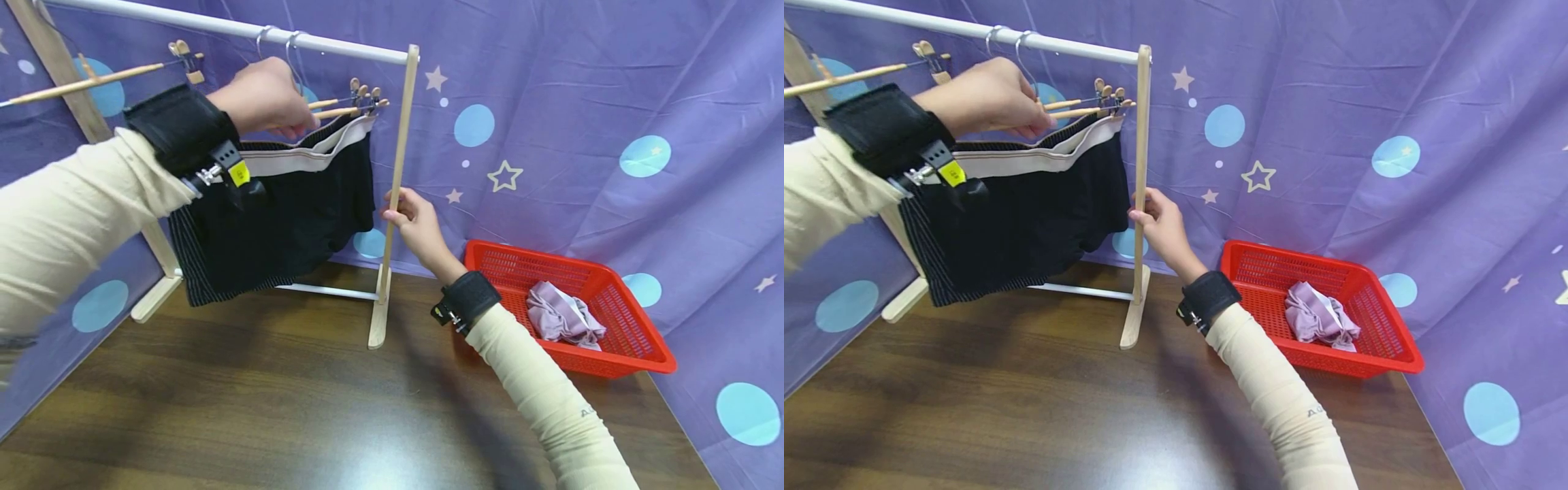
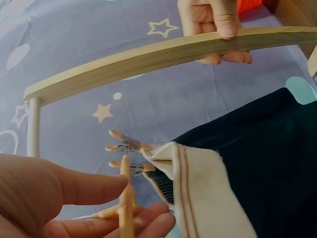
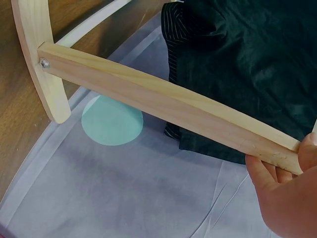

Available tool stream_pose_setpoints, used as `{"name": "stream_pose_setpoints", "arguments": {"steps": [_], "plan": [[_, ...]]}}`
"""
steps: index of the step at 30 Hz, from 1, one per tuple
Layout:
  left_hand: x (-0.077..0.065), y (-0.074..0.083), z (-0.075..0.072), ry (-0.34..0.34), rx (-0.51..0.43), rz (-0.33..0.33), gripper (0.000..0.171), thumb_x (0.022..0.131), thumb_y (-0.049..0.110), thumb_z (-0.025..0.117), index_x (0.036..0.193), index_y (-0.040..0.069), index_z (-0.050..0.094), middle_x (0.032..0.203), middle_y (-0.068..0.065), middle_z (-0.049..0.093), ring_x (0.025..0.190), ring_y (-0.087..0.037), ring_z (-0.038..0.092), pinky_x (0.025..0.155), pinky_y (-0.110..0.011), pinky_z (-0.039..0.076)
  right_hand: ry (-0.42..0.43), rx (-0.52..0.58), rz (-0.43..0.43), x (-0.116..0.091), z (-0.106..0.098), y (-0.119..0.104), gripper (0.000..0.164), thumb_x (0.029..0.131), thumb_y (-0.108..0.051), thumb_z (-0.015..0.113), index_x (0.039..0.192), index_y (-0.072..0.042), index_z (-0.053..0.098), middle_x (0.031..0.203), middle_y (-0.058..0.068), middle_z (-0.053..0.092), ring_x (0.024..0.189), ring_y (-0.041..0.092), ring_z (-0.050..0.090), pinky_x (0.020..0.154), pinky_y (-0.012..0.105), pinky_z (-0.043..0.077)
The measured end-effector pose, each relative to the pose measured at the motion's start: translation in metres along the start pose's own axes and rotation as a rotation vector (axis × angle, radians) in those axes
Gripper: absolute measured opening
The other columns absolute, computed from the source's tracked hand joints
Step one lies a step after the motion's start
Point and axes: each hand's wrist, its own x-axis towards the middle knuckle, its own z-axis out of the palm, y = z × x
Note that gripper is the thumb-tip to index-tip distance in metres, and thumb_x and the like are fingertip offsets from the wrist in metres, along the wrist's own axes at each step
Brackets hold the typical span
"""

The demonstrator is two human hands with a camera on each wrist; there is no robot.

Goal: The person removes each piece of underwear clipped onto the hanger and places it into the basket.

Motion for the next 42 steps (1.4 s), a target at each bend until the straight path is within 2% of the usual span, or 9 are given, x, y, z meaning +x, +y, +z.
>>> {"name": "stream_pose_setpoints", "arguments": {"steps": [5,9,17,23,29,33,37,42], "plan": [[0.002,0.000,0.004,0.036,-0.029,-0.016,0.024,0.098,0.026,0.066,0.097,0.003,0.072,0.053,0.012,0.060,0.051,-0.002,0.061,0.055,-0.018,0.054,0.001,0.005,0.010,-0.001,0.002,-0.001,0.022,0.096,0.005,0.063,0.118,0.007,0.062,0.105,0.031,0.070,0.096,0.025,0.069,0.085,0.026,0.054],[0.003,-0.003,0.006,0.056,-0.049,0.004,0.023,0.099,0.027,0.065,0.095,0.005,0.072,0.050,0.016,0.059,0.048,0.001,0.060,0.053,-0.016,0.053,0.004,0.004,0.012,-0.001,0.002,-0.002,0.021,0.097,0.004,0.063,0.118,0.008,0.062,0.108,0.033,0.069,0.098,0.028,0.069,0.086,0.028,0.054],[0.002,-0.008,0.014,0.137,-0.133,0.054,0.026,0.100,0.023,0.062,0.103,0.000,0.074,0.048,0.018,0.056,0.047,0.003,0.057,0.053,-0.015,0.054,0.002,0.009,0.007,-0.001,0.003,0.000,0.022,0.097,0.005,0.062,0.118,0.008,0.061,0.108,0.033,0.069,0.100,0.031,0.069,0.087,0.029,0.054],[0.003,-0.010,0.019,0.153,-0.182,0.079,0.032,0.102,0.023,0.060,0.113,-0.006,0.072,0.049,0.018,0.056,0.048,0.004,0.058,0.054,-0.014,0.055,0.004,0.006,0.005,0.000,0.002,0.001,0.021,0.097,0.005,0.062,0.118,0.008,0.062,0.105,0.031,0.070,0.101,0.033,0.070,0.087,0.028,0.054],[0.005,-0.010,0.020,0.169,-0.126,0.090,0.032,0.103,0.025,0.058,0.105,-0.004,0.074,0.046,0.021,0.053,0.047,0.002,0.055,0.049,-0.014,0.045,0.009,0.001,-0.003,0.000,0.002,0.002,0.022,0.097,0.006,0.062,0.118,0.008,0.062,0.104,0.031,0.070,0.100,0.033,0.071,0.085,0.026,0.054],[0.005,-0.010,0.019,0.152,-0.070,0.090,0.033,0.103,0.027,0.056,0.095,0.002,0.074,0.046,0.022,0.053,0.051,-0.001,0.054,0.058,-0.020,0.041,0.016,0.001,-0.012,0.001,0.003,0.004,0.022,0.096,0.007,0.062,0.117,0.008,0.062,0.102,0.030,0.071,0.097,0.031,0.071,0.082,0.023,0.053],[0.006,-0.010,0.018,0.144,-0.045,0.097,0.036,0.103,0.029,0.056,0.079,0.009,0.075,0.047,0.021,0.055,0.058,-0.008,0.050,0.064,-0.029,0.035,0.020,0.009,-0.019,0.002,0.003,0.005,0.022,0.095,0.008,0.062,0.117,0.008,0.062,0.101,0.030,0.070,0.092,0.022,0.069,0.081,0.021,0.052],[0.005,-0.011,0.017,0.141,-0.056,0.107,0.040,0.104,0.029,0.056,0.071,0.014,0.073,0.049,0.020,0.056,0.056,-0.009,0.047,0.060,-0.029,0.034,0.021,0.008,-0.024,0.003,0.003,0.006,0.022,0.095,0.008,0.063,0.117,0.008,0.063,0.101,0.030,0.070,0.088,0.014,0.067,0.080,0.021,0.052]]}}
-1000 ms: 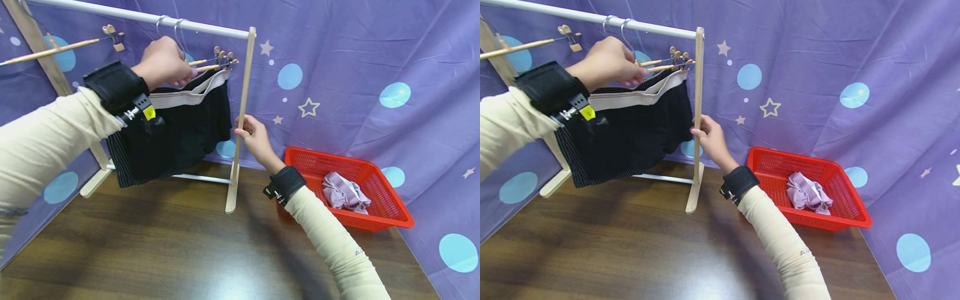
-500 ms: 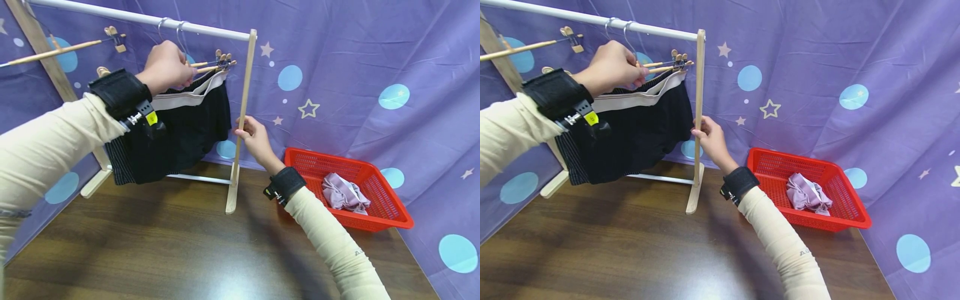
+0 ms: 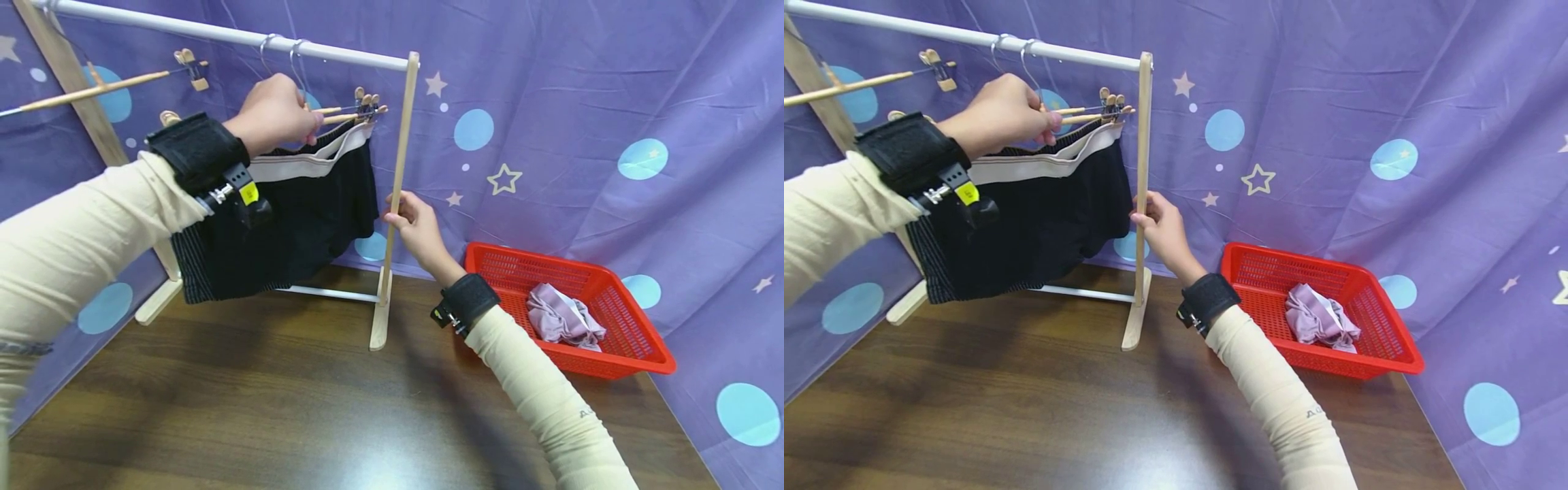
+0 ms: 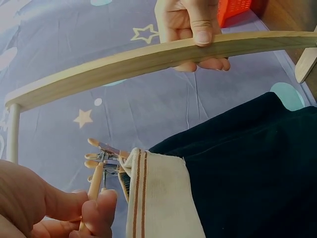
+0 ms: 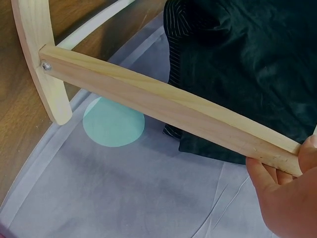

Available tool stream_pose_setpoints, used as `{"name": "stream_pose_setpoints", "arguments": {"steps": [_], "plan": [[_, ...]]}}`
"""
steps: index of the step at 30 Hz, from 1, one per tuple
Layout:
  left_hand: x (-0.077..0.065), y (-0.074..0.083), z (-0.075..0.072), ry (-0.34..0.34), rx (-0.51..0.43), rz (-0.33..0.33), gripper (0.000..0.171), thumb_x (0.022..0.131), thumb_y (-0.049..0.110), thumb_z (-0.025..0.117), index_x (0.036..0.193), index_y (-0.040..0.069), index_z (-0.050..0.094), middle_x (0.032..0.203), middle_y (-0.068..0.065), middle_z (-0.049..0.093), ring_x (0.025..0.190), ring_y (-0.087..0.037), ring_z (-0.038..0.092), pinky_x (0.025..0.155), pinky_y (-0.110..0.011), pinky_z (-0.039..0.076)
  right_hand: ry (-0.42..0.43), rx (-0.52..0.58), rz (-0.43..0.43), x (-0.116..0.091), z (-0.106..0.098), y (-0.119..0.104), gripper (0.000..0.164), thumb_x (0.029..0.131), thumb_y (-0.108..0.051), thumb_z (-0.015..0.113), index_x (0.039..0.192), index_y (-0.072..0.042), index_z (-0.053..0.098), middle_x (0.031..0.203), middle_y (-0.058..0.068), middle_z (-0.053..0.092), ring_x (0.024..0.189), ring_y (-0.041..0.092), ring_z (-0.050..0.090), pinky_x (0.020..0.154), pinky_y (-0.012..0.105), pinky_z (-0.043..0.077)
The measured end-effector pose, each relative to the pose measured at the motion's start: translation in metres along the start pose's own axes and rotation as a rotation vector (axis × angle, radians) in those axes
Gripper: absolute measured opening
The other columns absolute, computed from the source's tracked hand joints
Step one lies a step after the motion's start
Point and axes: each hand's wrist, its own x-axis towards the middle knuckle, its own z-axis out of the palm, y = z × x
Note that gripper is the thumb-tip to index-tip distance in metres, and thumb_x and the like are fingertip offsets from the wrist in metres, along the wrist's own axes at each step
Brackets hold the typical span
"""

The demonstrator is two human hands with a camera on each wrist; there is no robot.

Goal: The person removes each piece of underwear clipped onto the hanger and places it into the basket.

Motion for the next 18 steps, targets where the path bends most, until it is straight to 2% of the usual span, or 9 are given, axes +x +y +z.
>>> {"name": "stream_pose_setpoints", "arguments": {"steps": [6,10,18], "plan": [[0.001,0.003,-0.003,0.026,0.021,-0.002,0.046,0.104,0.030,0.054,0.064,0.016,0.071,0.048,0.018,0.054,0.066,-0.018,0.044,0.061,-0.032,0.033,-0.002,0.003,0.009,0.001,0.000,0.001,0.022,0.095,0.008,0.063,0.117,0.009,0.063,0.102,0.031,0.070,0.088,0.014,0.067,0.080,0.021,0.051],[0.001,0.004,-0.007,0.027,0.020,-0.011,0.045,0.105,0.031,0.053,0.069,0.013,0.073,0.049,0.016,0.052,0.071,-0.021,0.043,0.063,-0.033,0.032,0.001,0.007,0.014,0.001,0.001,0.000,0.023,0.094,0.009,0.064,0.117,0.009,0.063,0.102,0.032,0.070,0.087,0.014,0.067,0.079,0.020,0.051],[-0.007,0.007,-0.021,0.014,0.025,0.005,0.042,0.107,0.033,0.050,0.105,-0.001,0.075,0.057,0.014,0.056,0.074,-0.021,0.047,0.062,-0.032,0.034,0.004,-0.001,0.005,0.002,0.000,-0.002,0.022,0.094,0.008,0.064,0.116,0.009,0.063,0.102,0.031,0.071,0.089,0.016,0.069,0.080,0.020,0.052]]}}
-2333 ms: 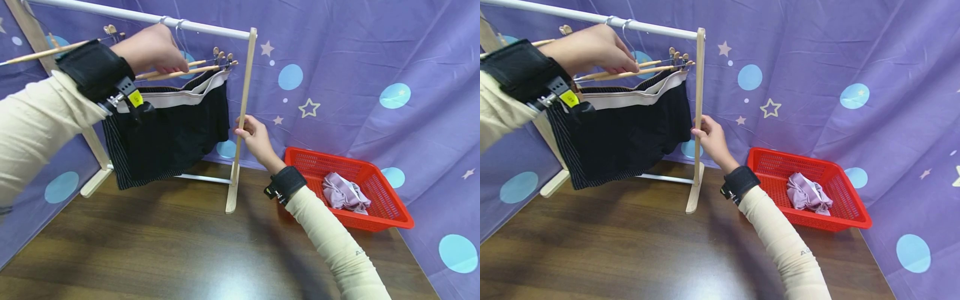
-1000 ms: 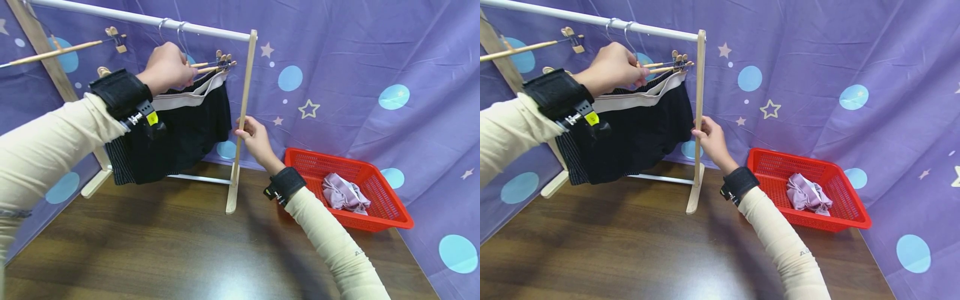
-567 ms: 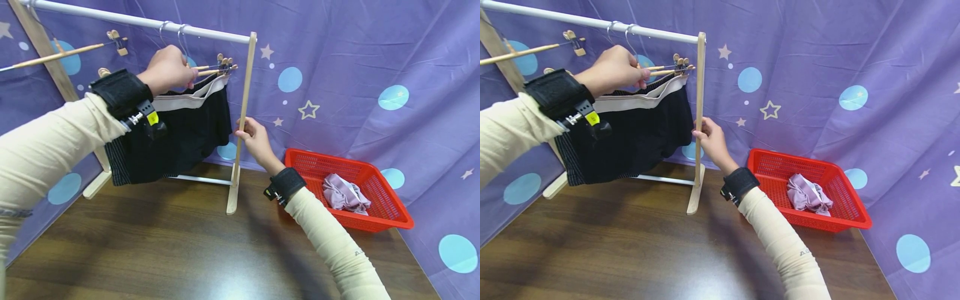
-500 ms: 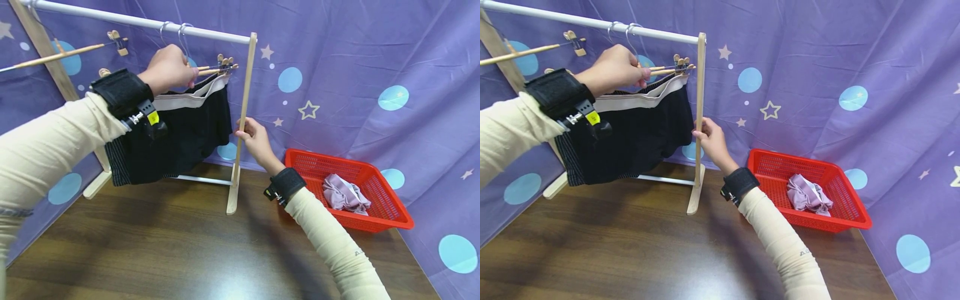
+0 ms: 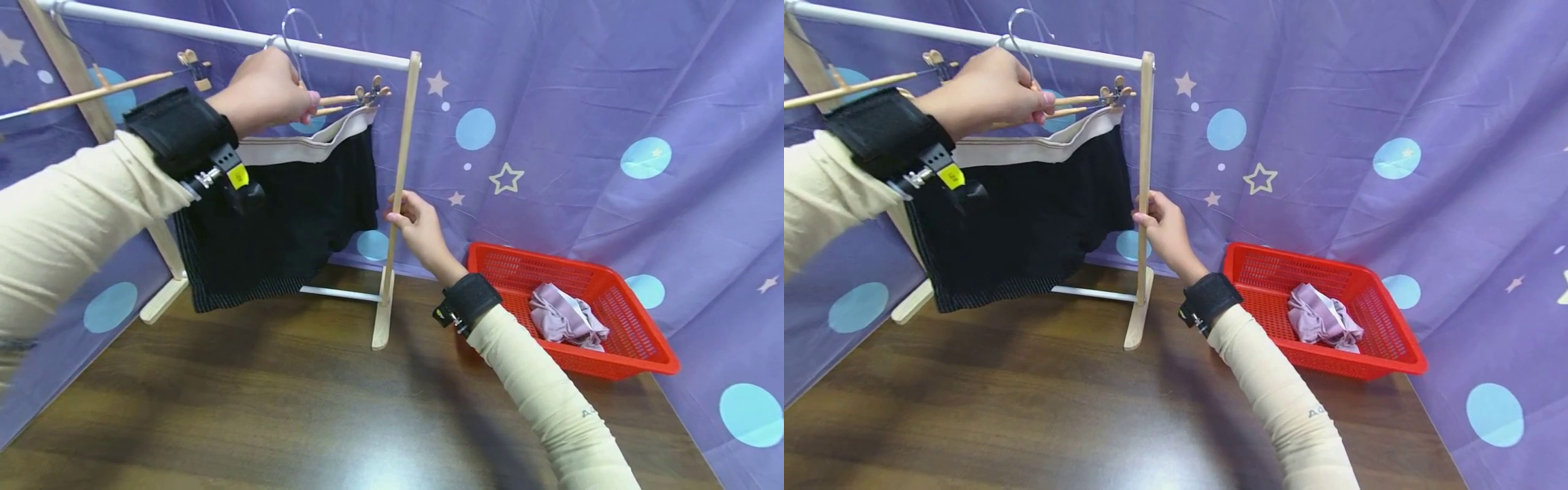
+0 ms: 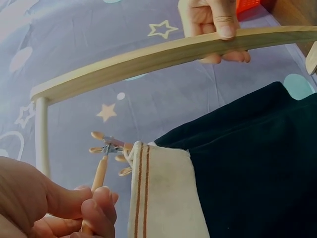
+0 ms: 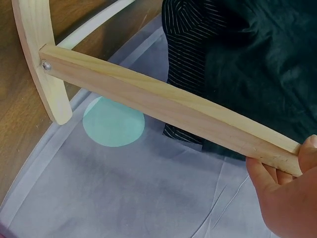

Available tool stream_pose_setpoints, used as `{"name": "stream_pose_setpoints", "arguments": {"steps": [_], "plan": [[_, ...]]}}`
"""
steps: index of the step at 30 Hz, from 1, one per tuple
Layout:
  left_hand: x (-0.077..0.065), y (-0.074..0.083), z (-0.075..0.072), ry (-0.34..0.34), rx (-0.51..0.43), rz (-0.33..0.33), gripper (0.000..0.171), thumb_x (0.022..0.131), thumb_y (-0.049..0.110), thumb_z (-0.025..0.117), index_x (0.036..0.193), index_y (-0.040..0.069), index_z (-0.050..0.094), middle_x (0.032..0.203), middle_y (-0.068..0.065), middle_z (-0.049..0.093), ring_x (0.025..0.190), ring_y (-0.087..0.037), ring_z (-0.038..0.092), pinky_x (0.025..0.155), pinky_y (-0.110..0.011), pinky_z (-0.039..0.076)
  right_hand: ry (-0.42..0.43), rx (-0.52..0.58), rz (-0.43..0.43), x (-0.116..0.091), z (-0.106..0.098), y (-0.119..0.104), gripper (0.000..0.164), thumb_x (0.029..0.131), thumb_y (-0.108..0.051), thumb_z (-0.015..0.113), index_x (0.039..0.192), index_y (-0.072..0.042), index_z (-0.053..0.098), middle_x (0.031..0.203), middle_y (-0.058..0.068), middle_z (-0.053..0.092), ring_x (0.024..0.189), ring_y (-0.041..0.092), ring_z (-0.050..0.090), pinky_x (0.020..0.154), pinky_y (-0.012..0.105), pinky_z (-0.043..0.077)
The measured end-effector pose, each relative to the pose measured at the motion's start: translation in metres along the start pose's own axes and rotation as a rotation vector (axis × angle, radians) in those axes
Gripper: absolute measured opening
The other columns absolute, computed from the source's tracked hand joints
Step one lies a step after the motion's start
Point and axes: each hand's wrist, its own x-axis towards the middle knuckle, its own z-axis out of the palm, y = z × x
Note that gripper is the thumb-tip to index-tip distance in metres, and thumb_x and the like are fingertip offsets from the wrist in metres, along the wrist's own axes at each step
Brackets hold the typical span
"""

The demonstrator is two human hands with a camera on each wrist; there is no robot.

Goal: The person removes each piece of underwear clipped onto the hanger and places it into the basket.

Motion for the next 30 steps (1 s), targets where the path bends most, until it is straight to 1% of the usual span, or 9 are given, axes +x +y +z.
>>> {"name": "stream_pose_setpoints", "arguments": {"steps": [5,8,12,15,21,24,26,28,30], "plan": [[-0.004,-0.002,-0.011,-0.034,0.015,0.016,0.042,0.107,0.031,0.051,0.111,-0.005,0.072,0.061,0.010,0.059,0.085,-0.024,0.050,0.073,-0.033,0.037,-0.010,0.002,-0.007,-0.001,-0.001,-0.002,0.022,0.095,0.009,0.063,0.117,0.009,0.062,0.102,0.032,0.070,0.087,0.011,0.067,0.080,0.021,0.052],[-0.005,-0.005,-0.017,-0.060,0.022,0.024,0.042,0.106,0.031,0.052,0.115,-0.005,0.071,0.061,0.012,0.060,0.081,-0.020,0.055,0.072,-0.030,0.041,-0.010,0.005,-0.007,-0.002,-0.002,-0.003,0.021,0.095,0.009,0.062,0.116,0.010,0.062,0.102,0.032,0.070,0.086,0.010,0.067,0.082,0.024,0.054],[-0.008,-0.010,-0.026,-0.105,-0.005,0.040,0.041,0.106,0.031,0.054,0.117,-0.006,0.069,0.064,0.013,0.062,0.069,-0.009,0.060,0.063,-0.019,0.047,-0.009,0.010,0.000,-0.003,-0.002,-0.006,0.021,0.095,0.009,0.062,0.116,0.010,0.062,0.102,0.032,0.070,0.086,0.010,0.067,0.083,0.025,0.055],[-0.012,-0.013,-0.029,-0.133,-0.012,0.048,0.041,0.105,0.031,0.056,0.119,-0.006,0.068,0.067,0.011,0.063,0.068,-0.007,0.060,0.063,-0.018,0.048,-0.010,0.007,0.000,-0.002,-0.002,-0.006,0.021,0.095,0.009,0.063,0.115,0.009,0.062,0.101,0.030,0.070,0.086,0.010,0.067,0.082,0.023,0.054],[-0.021,-0.017,-0.032,-0.160,0.018,0.075,0.043,0.103,0.036,0.058,0.117,-0.004,0.069,0.070,0.008,0.066,0.072,-0.015,0.055,0.061,-0.026,0.044,-0.016,0.011,-0.004,-0.001,-0.005,-0.006,0.023,0.092,0.011,0.064,0.115,0.011,0.062,0.095,0.023,0.071,0.089,0.017,0.069,0.079,0.020,0.053],[-0.024,-0.019,-0.032,-0.184,0.011,0.091,0.043,0.102,0.037,0.060,0.115,-0.003,0.069,0.071,0.006,0.067,0.072,-0.017,0.054,0.059,-0.027,0.043,-0.022,0.024,0.007,-0.001,-0.007,-0.005,0.024,0.092,0.012,0.064,0.116,0.012,0.061,0.097,0.025,0.071,0.092,0.023,0.071,0.080,0.020,0.053],[-0.026,-0.020,-0.031,-0.200,0.010,0.104,0.042,0.102,0.037,0.061,0.113,-0.002,0.070,0.072,0.005,0.068,0.071,-0.017,0.054,0.057,-0.027,0.043,-0.026,0.029,0.015,-0.001,-0.008,-0.006,0.025,0.093,0.012,0.064,0.117,0.013,0.060,0.100,0.028,0.071,0.092,0.022,0.071,0.080,0.020,0.053],[-0.028,-0.020,-0.029,-0.220,0.011,0.113,0.041,0.101,0.037,0.062,0.113,-0.001,0.071,0.074,0.003,0.069,0.071,-0.017,0.054,0.057,-0.027,0.043,-0.030,0.031,0.021,-0.002,-0.009,-0.006,0.025,0.093,0.012,0.064,0.118,0.013,0.060,0.101,0.030,0.070,0.089,0.016,0.070,0.080,0.020,0.053],[-0.031,-0.020,-0.028,-0.239,0.008,0.123,0.039,0.102,0.036,0.062,0.114,0.000,0.071,0.075,0.002,0.069,0.070,-0.018,0.054,0.057,-0.028,0.042,-0.030,0.025,0.023,-0.002,-0.009,-0.007,0.026,0.093,0.011,0.064,0.118,0.013,0.061,0.100,0.028,0.069,0.085,0.009,0.066,0.080,0.019,0.052]]}}
